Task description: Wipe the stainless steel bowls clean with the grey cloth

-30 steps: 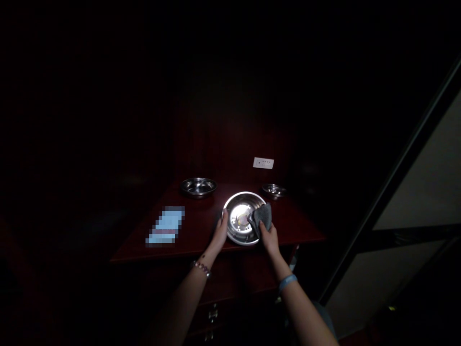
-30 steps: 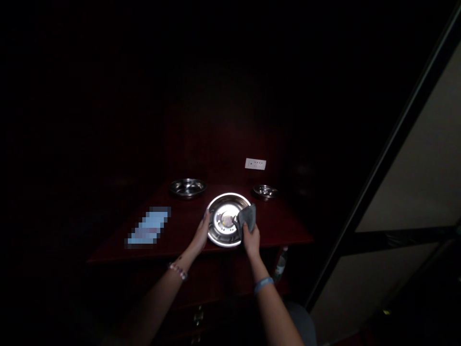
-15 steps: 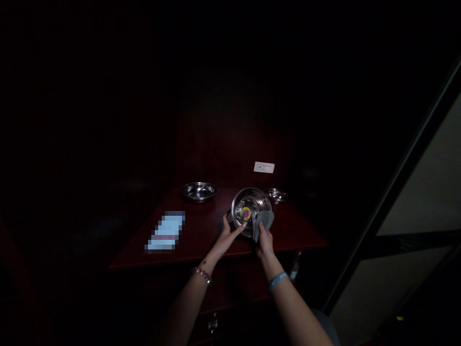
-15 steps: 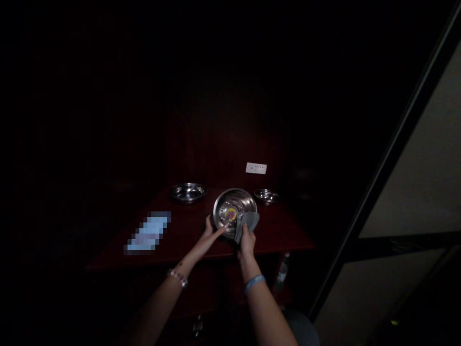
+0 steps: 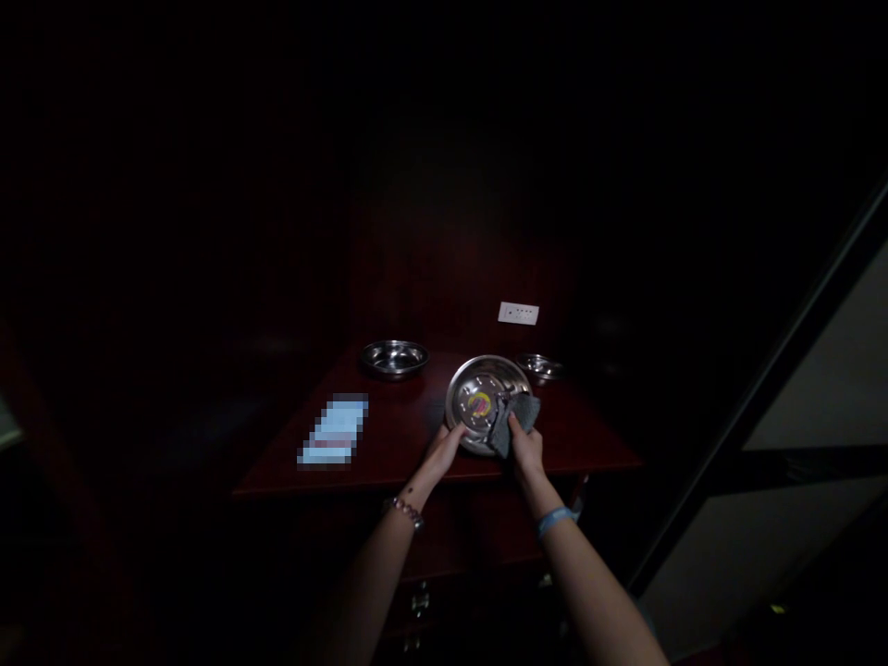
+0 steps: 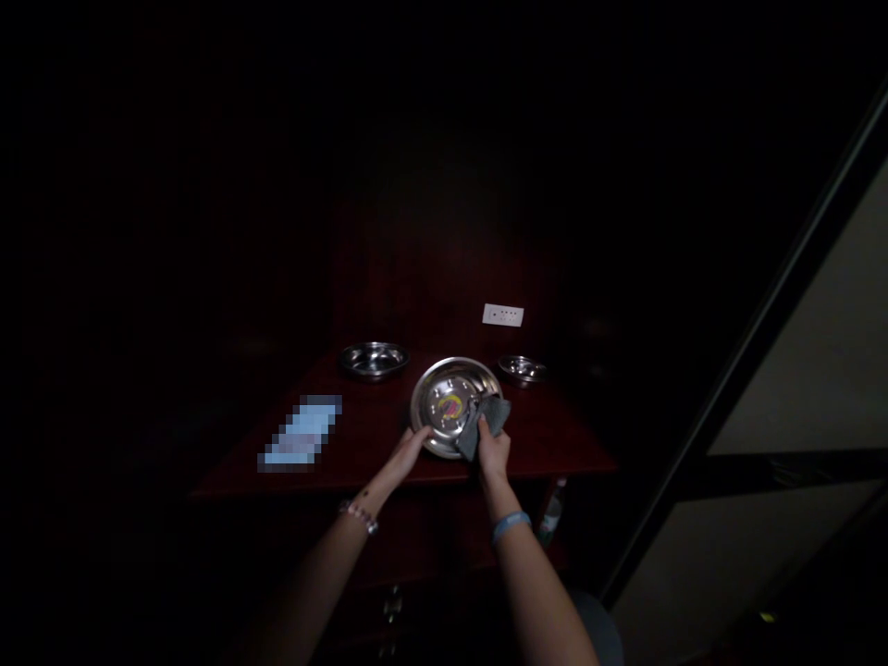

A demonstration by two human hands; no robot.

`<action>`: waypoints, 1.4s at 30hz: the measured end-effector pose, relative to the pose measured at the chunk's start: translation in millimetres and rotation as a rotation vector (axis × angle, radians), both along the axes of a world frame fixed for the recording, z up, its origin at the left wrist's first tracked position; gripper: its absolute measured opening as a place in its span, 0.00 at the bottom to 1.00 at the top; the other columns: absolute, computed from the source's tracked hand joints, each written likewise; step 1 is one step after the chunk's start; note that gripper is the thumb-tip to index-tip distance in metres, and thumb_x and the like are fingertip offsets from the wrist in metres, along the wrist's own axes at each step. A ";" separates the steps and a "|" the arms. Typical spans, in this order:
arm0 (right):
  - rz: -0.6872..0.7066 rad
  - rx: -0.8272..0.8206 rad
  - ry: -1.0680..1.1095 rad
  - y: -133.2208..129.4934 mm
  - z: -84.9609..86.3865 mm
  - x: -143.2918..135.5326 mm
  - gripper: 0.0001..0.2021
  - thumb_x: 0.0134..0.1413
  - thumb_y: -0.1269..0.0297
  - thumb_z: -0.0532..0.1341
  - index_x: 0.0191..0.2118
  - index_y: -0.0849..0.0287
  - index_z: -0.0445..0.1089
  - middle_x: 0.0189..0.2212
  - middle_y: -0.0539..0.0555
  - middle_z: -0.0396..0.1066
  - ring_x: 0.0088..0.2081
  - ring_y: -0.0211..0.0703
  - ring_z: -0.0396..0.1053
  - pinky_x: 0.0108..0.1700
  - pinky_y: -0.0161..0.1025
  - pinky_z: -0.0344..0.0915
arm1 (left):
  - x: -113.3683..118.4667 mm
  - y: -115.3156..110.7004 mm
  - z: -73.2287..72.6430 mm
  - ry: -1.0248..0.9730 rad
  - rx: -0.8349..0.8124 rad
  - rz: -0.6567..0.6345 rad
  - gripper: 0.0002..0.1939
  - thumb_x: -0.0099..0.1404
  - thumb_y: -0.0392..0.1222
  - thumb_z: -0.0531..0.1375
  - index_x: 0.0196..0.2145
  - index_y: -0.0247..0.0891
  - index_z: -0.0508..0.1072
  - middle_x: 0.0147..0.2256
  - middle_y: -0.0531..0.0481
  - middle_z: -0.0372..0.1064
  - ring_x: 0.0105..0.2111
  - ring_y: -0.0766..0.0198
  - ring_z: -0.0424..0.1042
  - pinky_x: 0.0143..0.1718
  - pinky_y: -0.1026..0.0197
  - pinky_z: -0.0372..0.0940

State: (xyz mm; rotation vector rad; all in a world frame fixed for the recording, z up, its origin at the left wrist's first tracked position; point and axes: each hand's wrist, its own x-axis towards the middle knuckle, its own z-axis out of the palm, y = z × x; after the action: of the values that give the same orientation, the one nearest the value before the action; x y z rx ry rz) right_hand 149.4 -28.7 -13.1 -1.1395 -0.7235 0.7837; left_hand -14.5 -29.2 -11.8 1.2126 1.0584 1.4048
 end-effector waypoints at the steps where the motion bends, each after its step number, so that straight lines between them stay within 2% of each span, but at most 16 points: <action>1: -0.011 -0.002 -0.045 0.5 1.5 5.0 0.22 0.42 0.50 0.68 0.36 0.67 0.77 0.34 0.63 0.80 0.38 0.52 0.78 0.37 0.40 0.72 | -0.9 -1.4 1.0 0.013 -0.004 0.015 0.16 0.58 0.38 0.60 0.45 0.38 0.77 0.48 0.46 0.77 0.55 0.48 0.70 0.61 0.48 0.60; 5: -0.027 0.035 -0.216 -0.6 3.8 20.9 0.24 0.41 0.47 0.67 0.33 0.67 0.78 0.31 0.61 0.79 0.35 0.51 0.76 0.35 0.38 0.70 | -3.2 -8.7 6.9 0.030 0.034 0.019 0.16 0.58 0.38 0.60 0.45 0.37 0.77 0.48 0.44 0.77 0.55 0.49 0.70 0.61 0.49 0.59; 11: -0.055 0.087 -0.181 -8.9 2.9 21.5 0.27 0.41 0.44 0.67 0.36 0.68 0.77 0.34 0.62 0.80 0.36 0.51 0.76 0.37 0.39 0.69 | 1.5 -11.0 10.3 -0.030 0.060 -0.061 0.22 0.63 0.43 0.60 0.53 0.36 0.72 0.56 0.41 0.71 0.61 0.51 0.65 0.65 0.51 0.55; 14: -0.097 0.084 -0.185 -8.8 3.0 18.8 0.26 0.43 0.45 0.66 0.38 0.67 0.78 0.37 0.64 0.80 0.40 0.54 0.77 0.41 0.41 0.69 | 5.1 -13.3 13.4 -0.097 0.098 -0.087 0.30 0.65 0.47 0.60 0.63 0.37 0.61 0.62 0.41 0.64 0.64 0.54 0.61 0.66 0.54 0.52; 17: -0.144 0.060 -0.190 -5.1 2.3 18.6 0.26 0.46 0.45 0.64 0.40 0.65 0.78 0.39 0.64 0.80 0.43 0.55 0.77 0.42 0.41 0.70 | 6.3 -21.5 19.3 -0.073 0.138 -0.138 0.42 0.62 0.48 0.64 0.67 0.37 0.51 0.65 0.38 0.59 0.65 0.55 0.59 0.66 0.56 0.51; 21: -0.192 0.007 -0.162 3.4 2.3 11.2 0.24 0.47 0.47 0.63 0.41 0.63 0.78 0.37 0.63 0.80 0.42 0.55 0.78 0.40 0.40 0.71 | 7.2 -32.6 25.3 0.003 0.102 -0.226 0.50 0.54 0.45 0.71 0.67 0.35 0.51 0.64 0.35 0.59 0.65 0.51 0.59 0.66 0.54 0.53; 25: -0.142 0.022 -0.042 12.8 4.2 -9.2 0.24 0.47 0.48 0.64 0.43 0.64 0.77 0.40 0.62 0.80 0.42 0.53 0.78 0.39 0.40 0.71 | 10.8 -30.0 21.1 0.018 0.151 -0.242 0.41 0.58 0.44 0.67 0.65 0.36 0.56 0.64 0.37 0.59 0.65 0.54 0.59 0.68 0.52 0.49; 31: -0.101 0.079 -0.085 12.1 5.3 -21.5 0.27 0.49 0.46 0.62 0.44 0.68 0.76 0.43 0.66 0.79 0.42 0.53 0.77 0.42 0.40 0.70 | 11.1 -12.8 4.1 0.053 0.229 -0.114 0.31 0.62 0.41 0.62 0.62 0.36 0.63 0.65 0.41 0.58 0.68 0.56 0.53 0.70 0.54 0.41; 36: -0.098 0.141 -0.114 2.8 8.0 -20.7 0.29 0.51 0.44 0.61 0.47 0.68 0.75 0.45 0.66 0.78 0.46 0.53 0.76 0.46 0.41 0.69 | 7.9 -5.3 1.8 0.050 0.179 -0.081 0.25 0.60 0.38 0.62 0.56 0.37 0.71 0.62 0.44 0.65 0.67 0.55 0.55 0.69 0.54 0.42; 42: -0.091 0.135 -0.138 2.5 9.9 -23.6 0.29 0.51 0.45 0.61 0.48 0.67 0.75 0.45 0.65 0.78 0.45 0.51 0.76 0.45 0.39 0.69 | 3.7 -3.0 4.3 -0.032 0.092 -0.020 0.26 0.60 0.35 0.60 0.57 0.41 0.69 0.59 0.45 0.69 0.65 0.55 0.59 0.67 0.51 0.49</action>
State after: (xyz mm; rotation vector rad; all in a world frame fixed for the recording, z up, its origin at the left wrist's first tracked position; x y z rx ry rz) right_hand 125.8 -26.2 -3.2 -1.1029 -0.8217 0.5752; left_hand -10.8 -32.2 -7.5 1.2591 0.9667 1.4665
